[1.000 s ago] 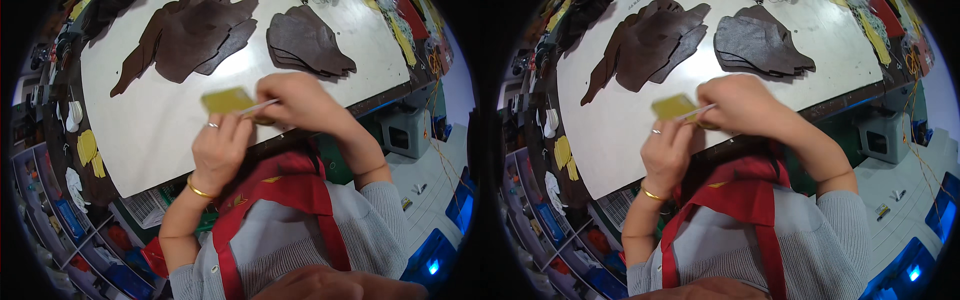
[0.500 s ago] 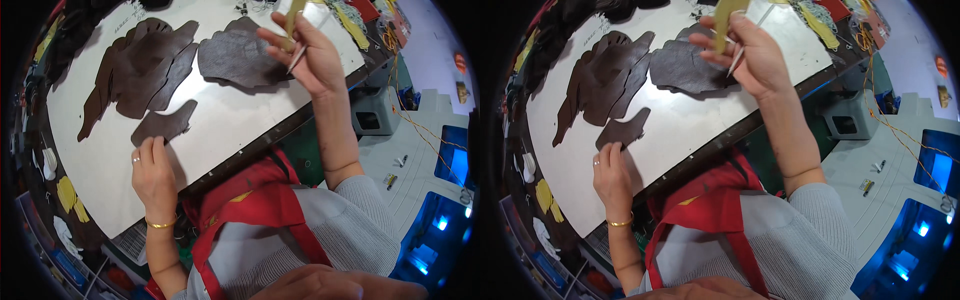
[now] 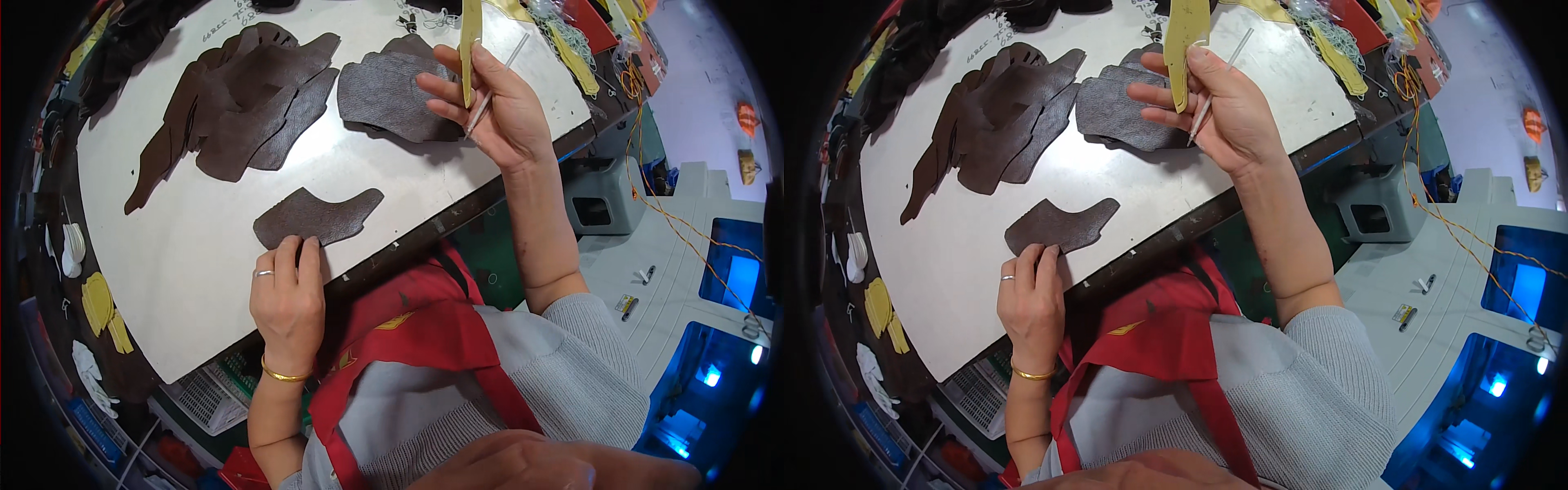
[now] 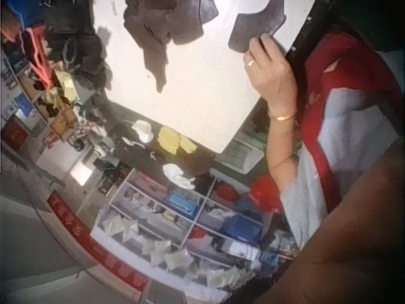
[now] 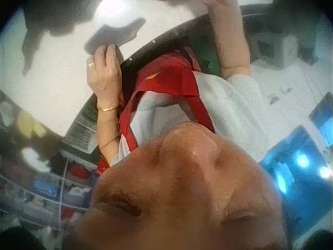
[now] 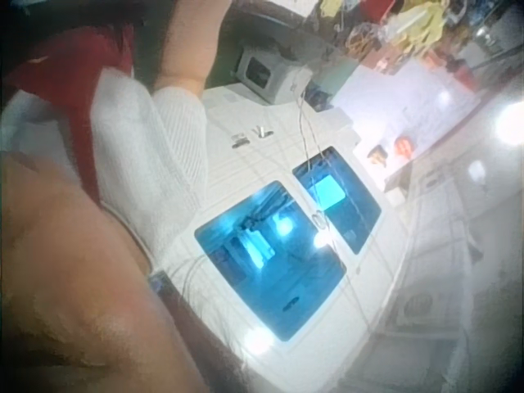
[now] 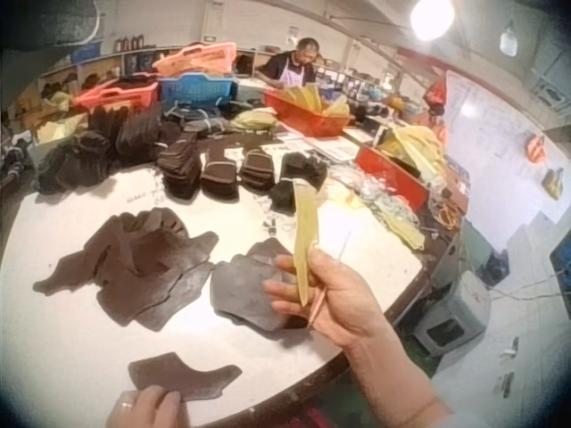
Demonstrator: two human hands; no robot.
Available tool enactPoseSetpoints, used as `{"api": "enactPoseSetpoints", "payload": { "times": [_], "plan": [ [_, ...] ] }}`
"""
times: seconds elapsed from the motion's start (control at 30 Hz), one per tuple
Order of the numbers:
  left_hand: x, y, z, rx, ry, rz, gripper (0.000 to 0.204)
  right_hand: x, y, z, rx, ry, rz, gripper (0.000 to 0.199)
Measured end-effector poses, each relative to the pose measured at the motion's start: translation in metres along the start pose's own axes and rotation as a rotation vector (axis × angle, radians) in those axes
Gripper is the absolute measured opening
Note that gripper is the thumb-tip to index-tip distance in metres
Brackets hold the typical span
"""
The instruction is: The person unfastens a stack of leather shoe components, separates them, and traces lines on each piece using a template and a marking pen.
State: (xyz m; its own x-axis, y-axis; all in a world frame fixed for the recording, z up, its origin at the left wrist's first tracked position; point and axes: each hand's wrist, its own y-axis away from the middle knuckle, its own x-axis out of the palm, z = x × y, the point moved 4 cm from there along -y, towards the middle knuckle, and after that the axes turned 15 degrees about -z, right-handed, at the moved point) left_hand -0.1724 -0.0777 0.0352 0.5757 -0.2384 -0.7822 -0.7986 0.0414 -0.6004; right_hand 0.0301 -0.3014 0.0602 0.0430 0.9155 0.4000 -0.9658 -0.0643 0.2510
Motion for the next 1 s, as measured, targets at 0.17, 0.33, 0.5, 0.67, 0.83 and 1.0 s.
{"api": "enactPoseSetpoints", "payload": {
  "times": [0.17, 0.33, 0.5, 0.67, 0.83, 1.0],
  "plan": [
    [-0.006, 0.002, 0.003, -0.02, 0.119, -0.047, 0.029, 0.02, 0.02, -0.017, 0.001, 0.515, 0.276, 0.03],
    [-0.013, 0.019, 0.008, -0.079, 0.296, -0.245, 0.031, 0.049, 0.049, -0.058, -0.285, 0.976, 0.509, 0.016],
    [-0.004, 0.021, 0.011, -0.161, 0.256, -0.216, 0.027, 0.056, 0.056, -0.071, -0.264, 1.189, 0.532, 0.023],
    [-0.002, 0.026, 0.01, -0.13, 0.246, -0.163, 0.027, 0.054, 0.062, -0.078, -0.502, 1.254, 0.576, 0.019],
    [-0.004, 0.018, 0.006, -0.069, 0.165, -0.097, 0.028, 0.056, 0.056, -0.081, -0.515, 1.255, 0.58, 0.018],
    [-0.003, 0.007, -0.002, -0.002, 0.06, 0.02, 0.032, 0.039, 0.04, -0.066, -0.354, 1.192, 0.516, 0.022]
  ]
}}
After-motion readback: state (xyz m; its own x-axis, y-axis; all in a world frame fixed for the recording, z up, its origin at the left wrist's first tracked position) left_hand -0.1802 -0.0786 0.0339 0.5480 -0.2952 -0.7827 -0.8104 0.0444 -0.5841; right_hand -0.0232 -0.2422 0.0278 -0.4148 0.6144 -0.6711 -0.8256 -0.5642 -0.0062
